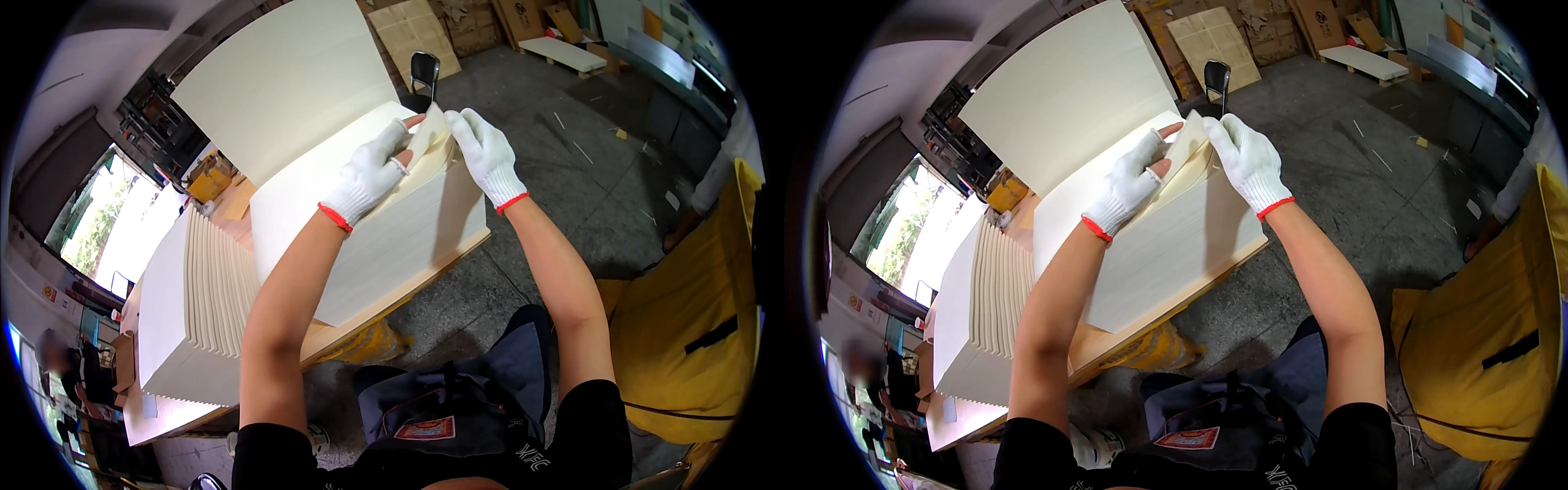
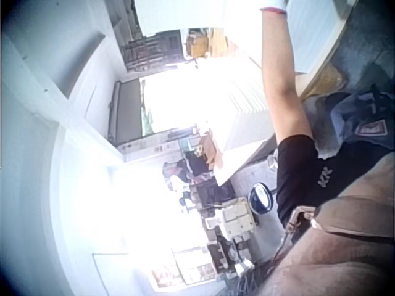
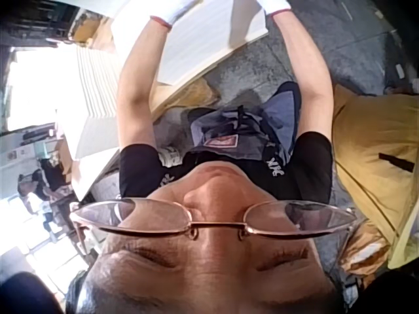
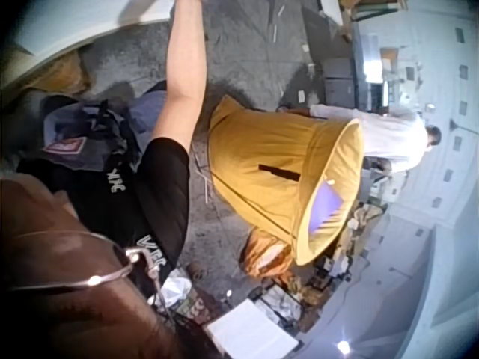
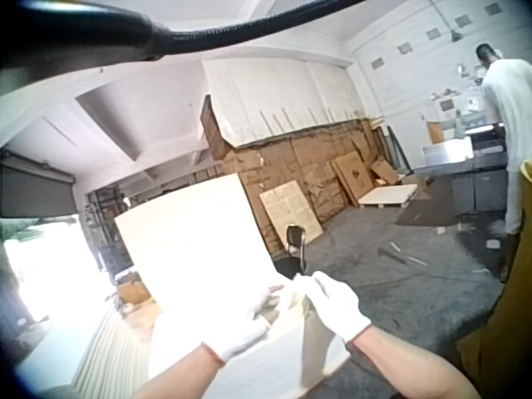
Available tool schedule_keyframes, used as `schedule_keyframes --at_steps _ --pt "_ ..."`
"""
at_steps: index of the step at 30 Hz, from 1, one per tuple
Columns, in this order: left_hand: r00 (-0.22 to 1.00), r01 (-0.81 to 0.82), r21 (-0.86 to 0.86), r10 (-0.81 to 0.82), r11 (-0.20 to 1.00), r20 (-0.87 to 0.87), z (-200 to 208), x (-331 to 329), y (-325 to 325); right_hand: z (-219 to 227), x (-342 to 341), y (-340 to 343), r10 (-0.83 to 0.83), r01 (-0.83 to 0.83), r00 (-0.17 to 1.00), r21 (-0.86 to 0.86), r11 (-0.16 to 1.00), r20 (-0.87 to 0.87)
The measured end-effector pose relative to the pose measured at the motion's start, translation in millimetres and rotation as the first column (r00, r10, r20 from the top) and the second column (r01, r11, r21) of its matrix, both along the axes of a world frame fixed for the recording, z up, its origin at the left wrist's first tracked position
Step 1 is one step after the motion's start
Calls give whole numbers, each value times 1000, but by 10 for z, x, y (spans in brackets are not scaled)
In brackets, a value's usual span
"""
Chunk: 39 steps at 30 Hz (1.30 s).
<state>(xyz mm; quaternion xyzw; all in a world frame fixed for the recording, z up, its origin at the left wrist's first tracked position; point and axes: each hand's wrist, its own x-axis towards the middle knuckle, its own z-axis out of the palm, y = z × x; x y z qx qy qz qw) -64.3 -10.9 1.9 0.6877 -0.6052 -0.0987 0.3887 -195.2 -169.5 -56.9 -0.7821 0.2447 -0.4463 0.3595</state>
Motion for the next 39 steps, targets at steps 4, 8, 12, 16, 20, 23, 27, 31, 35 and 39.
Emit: schedule_keyframes --at_steps 4,8,12,16,20,23,27,31,35,39 --pt "998 -20 139 13 990 58 11 34 -11 1 20 -9 -10 10 1000 -18 1000 1" --pt "993 -55 237 79 970 -92 69 -141 7 -38 27 -17 -28 31 999 -60 998 43" --pt "994 -74 202 88 977 -63 69 -149 8 -51 28 -12 -13 17 998 -57 998 65" --pt "992 -81 246 103 966 -79 86 -152 10 -60 18 -34 -19 21 998 -39 999 61" --pt "998 -47 94 42 995 53 -13 1 2 20 -16 29 6 -6 1000 19 1000 2" --pt "997 -55 94 49 994 62 4 -37 3 -7 -4 -10 -8 8 1000 7 1000 1" --pt "996 -93 189 93 978 11 15 -104 -30 -48 21 -15 -14 15 999 -22 1000 49" --pt "990 -141 212 136 967 41 54 -159 -11 -53 19 -9 -16 17 999 -18 1000 49" --pt "993 -120 200 121 973 7 38 -131 -13 -47 17 -11 -20 21 999 -25 999 48" --pt "992 -126 213 127 969 10 49 -149 -8 -51 20 -12 -23 25 998 -27 999 54"
